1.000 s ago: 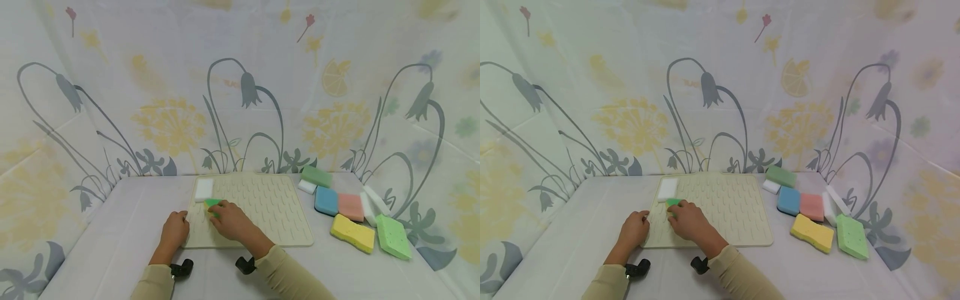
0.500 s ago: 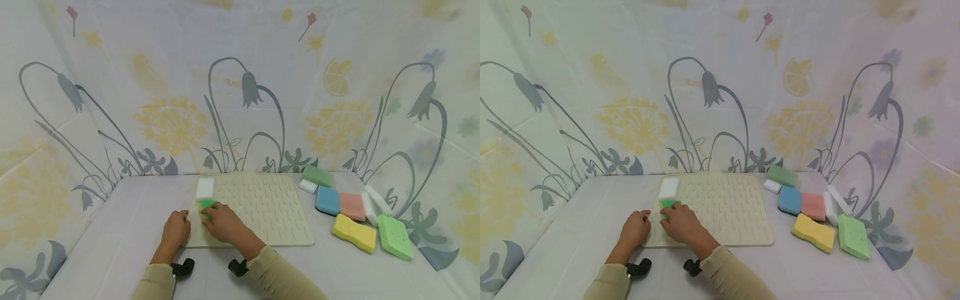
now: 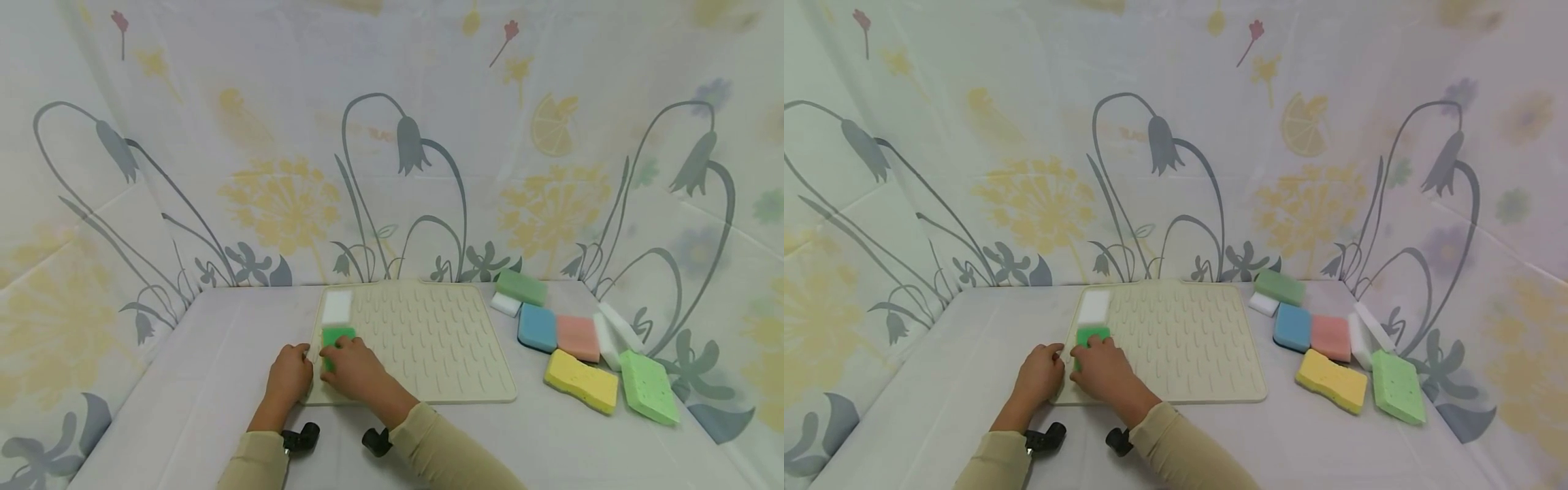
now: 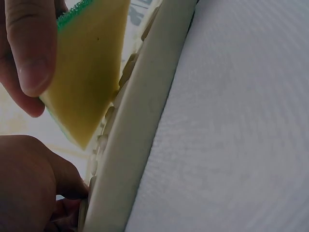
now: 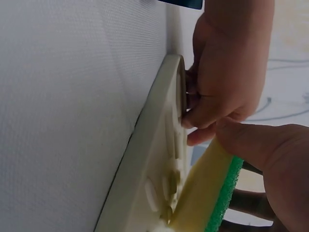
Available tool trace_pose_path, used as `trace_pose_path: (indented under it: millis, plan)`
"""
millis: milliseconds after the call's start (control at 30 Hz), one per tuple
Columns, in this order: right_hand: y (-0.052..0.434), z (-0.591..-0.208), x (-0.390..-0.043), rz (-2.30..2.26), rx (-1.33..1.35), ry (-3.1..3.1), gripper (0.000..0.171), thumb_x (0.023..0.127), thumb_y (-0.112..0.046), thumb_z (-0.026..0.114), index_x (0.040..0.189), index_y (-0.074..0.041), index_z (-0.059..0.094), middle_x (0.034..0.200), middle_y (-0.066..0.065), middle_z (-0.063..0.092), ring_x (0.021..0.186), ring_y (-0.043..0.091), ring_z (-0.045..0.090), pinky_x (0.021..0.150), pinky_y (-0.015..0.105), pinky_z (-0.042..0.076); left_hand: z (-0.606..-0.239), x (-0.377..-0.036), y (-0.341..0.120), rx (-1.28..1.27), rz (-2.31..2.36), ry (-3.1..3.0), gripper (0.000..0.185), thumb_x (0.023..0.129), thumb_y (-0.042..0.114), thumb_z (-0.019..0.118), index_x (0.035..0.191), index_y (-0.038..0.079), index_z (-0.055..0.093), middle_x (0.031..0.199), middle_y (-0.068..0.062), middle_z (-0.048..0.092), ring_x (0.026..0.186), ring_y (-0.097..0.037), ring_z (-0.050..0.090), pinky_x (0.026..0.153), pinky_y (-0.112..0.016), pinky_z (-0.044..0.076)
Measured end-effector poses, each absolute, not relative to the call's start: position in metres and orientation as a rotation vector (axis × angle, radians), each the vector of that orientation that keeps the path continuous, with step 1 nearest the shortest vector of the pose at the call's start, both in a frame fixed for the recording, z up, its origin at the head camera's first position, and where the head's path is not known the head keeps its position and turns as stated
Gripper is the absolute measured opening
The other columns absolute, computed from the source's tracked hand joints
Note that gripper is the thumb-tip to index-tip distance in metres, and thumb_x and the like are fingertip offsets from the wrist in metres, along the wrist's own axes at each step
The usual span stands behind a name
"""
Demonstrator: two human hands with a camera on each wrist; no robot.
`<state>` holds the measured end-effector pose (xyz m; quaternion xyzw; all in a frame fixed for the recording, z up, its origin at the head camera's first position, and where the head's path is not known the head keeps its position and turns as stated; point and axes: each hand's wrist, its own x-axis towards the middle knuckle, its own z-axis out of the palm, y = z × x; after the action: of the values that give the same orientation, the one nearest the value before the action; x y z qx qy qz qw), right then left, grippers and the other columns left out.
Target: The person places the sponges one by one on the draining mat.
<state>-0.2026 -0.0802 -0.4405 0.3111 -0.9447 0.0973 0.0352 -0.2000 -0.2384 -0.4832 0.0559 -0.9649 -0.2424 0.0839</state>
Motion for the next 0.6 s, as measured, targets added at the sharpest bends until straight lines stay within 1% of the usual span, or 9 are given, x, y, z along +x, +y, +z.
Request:
trace_pose_path:
  millis: [133, 333, 600]
  plan:
    - [-0.085, -0.442, -0.202, 0.259, 0.946, -2.927, 0.038, 0.090, -0.039, 0.066, 0.126, -0.026, 0.063, 0.117, 0.004, 0.060, 0.096, 0.023, 0.055, 0.072, 0.030, 0.051, -0.482, -0.200, -0.238, 0.178, -0.740, -2.882, 0.035, 0.090, 0.003, 0.050, 0.122, -0.008, 0.061, 0.099, -0.024, 0.060, 0.085, -0.035, 0.061, 0.076, -0.048, 0.051]
    - [-0.093, -0.443, -0.202, 0.222, 0.945, -2.926, 0.036, 0.090, -0.035, 0.066, 0.124, -0.024, 0.065, 0.112, 0.003, 0.061, 0.093, 0.023, 0.054, 0.071, 0.030, 0.050, -0.483, -0.200, -0.239, 0.172, -0.743, -2.868, 0.035, 0.091, 0.004, 0.049, 0.122, -0.007, 0.062, 0.099, -0.023, 0.061, 0.085, -0.035, 0.061, 0.075, -0.048, 0.051]
    - [-0.100, -0.446, -0.201, 0.077, 0.973, -2.879, 0.029, 0.092, -0.035, 0.064, 0.119, -0.025, 0.068, 0.107, 0.002, 0.061, 0.088, 0.021, 0.052, 0.067, 0.027, 0.050, -0.484, -0.201, -0.242, 0.171, -0.756, -2.885, 0.034, 0.092, 0.006, 0.050, 0.122, -0.006, 0.062, 0.090, -0.016, 0.059, 0.075, -0.023, 0.055, 0.067, -0.041, 0.048]
